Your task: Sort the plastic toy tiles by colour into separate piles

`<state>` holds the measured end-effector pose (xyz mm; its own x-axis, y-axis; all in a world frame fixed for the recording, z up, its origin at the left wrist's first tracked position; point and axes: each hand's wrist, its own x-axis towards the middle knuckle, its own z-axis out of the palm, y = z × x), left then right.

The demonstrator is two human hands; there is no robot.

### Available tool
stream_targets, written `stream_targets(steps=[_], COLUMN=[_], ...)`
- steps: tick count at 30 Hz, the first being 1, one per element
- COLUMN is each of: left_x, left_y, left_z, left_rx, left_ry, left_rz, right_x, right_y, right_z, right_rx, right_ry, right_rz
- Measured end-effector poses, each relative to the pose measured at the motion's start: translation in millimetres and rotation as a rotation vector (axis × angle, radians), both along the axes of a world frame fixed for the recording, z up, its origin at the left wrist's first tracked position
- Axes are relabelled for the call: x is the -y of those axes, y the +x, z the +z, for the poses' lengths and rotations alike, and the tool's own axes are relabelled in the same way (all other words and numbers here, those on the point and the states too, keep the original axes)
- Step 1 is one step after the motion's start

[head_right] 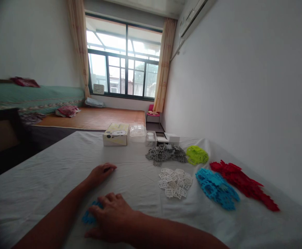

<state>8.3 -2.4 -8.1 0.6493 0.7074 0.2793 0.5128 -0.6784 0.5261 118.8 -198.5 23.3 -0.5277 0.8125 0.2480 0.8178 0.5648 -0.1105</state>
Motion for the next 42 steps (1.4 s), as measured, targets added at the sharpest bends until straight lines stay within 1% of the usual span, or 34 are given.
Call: stream_targets(steps=[2, 4, 6, 8, 10, 12, 13, 15, 16, 17, 19, 20, 22, 23, 25, 27, 28, 29, 30, 31, 33, 35, 37, 39, 41, 42], left_x=[0, -1, -2, -4, -7, -9, -11, -12, -13, -14, -16, -18, -21, -22, -23, -22, -20, -18, -15, -11, -1, 12, 28, 42, 53, 56], left_y=[-1, -1, -1, -1, -2, -2, -2, -2, -1, -1, -1, -1, -2, -2, -3, -3, -2, 0, 2, 5, 13, 26, 41, 56, 71, 77], left_z=[1.2, 2.1, 2.2, 1.4, 0.0, -1.2, -1.6, -2.0, -2.1, -2.3, -2.7, -2.9, -3.3, -3.4, -3.2, -2.7, -2.5, -2.0, -1.3, 0.0, 5.1, 13.8, 24.1, 31.9, 33.6, 31.9], left_rx=[0.003, 0.01, 0.011, 0.001, -0.017, -0.037, -0.047, -0.066, -0.077, -0.087, -0.104, -0.11, -0.119, -0.12, -0.124, -0.13, -0.134, -0.14, -0.145, -0.153, -0.179, -0.236, -0.316, -0.35, -0.31, -0.287], left_ry=[0.0, 0.003, 0.002, 0.001, -0.002, -0.005, -0.006, -0.005, -0.003, -0.002, 0.003, 0.006, 0.016, 0.023, 0.038, 0.057, 0.068, 0.082, 0.098, 0.117, 0.156, 0.188, 0.183, 0.155, 0.118, 0.097], left_rz=[-0.006, -0.01, -0.012, -0.016, -0.021, -0.023, -0.02, -0.009, -0.004, 0.002, 0.011, 0.015, 0.027, 0.035, 0.048, 0.066, 0.071, 0.071, 0.069, 0.059, 0.049, 0.022, -0.068, -0.194, -0.255, -0.259], right_x=[-2, 0, 6, 16, 31, 52, 64, 94, 109, 125, 151, 161, 171, 173, 168, 155, 147, 138, 128, 117, 95, 72, 48, 29, 18, 14], right_y=[-3, 6, 25, 57, 104, 165, 199, 266, 297, 324, 365, 378, 391, 391, 378, 349, 329, 305, 278, 250, 195, 149, 117, 102, 98, 99], right_z=[-7.4, -9.2, -4.8, 4.2, 14.7, 23.1, 25.6, 25.8, 23.4, 19.4, 8.8, 3.5, -3.0, -3.0, 4.5, 19.7, 28.5, 37.1, 44.6, 50.4, 54.8, 48.2, 32.8, 13.9, -2.9, -9.6], right_rx=[0.063, 0.093, 0.074, 0.001, -0.126, -0.271, -0.329, -0.371, -0.372, -0.363, -0.353, -0.35, -0.348, -0.347, -0.358, -0.395, -0.421, -0.446, -0.462, -0.455, -0.357, -0.203, -0.081, -0.049, -0.094, -0.123], right_ry=[0.019, 0.025, 0.011, -0.001, 0.022, 0.089, 0.138, 0.232, 0.281, 0.294, 0.268, 0.243, 0.218, 0.237, 0.341, 0.461, 0.48, 0.46, 0.39, 0.295, 0.15, 0.084, 0.058, 0.033, 0.018, 0.019], right_rz=[-0.024, -0.038, -0.052, -0.096, -0.207, -0.388, -0.497, -0.763, -0.907, -1.009, -1.119, -1.138, -1.141, -1.131, -1.1, -1.031, -0.962, -0.866, -0.728, -0.559, -0.262, -0.027, 0.125, 0.197, 0.205, 0.198])
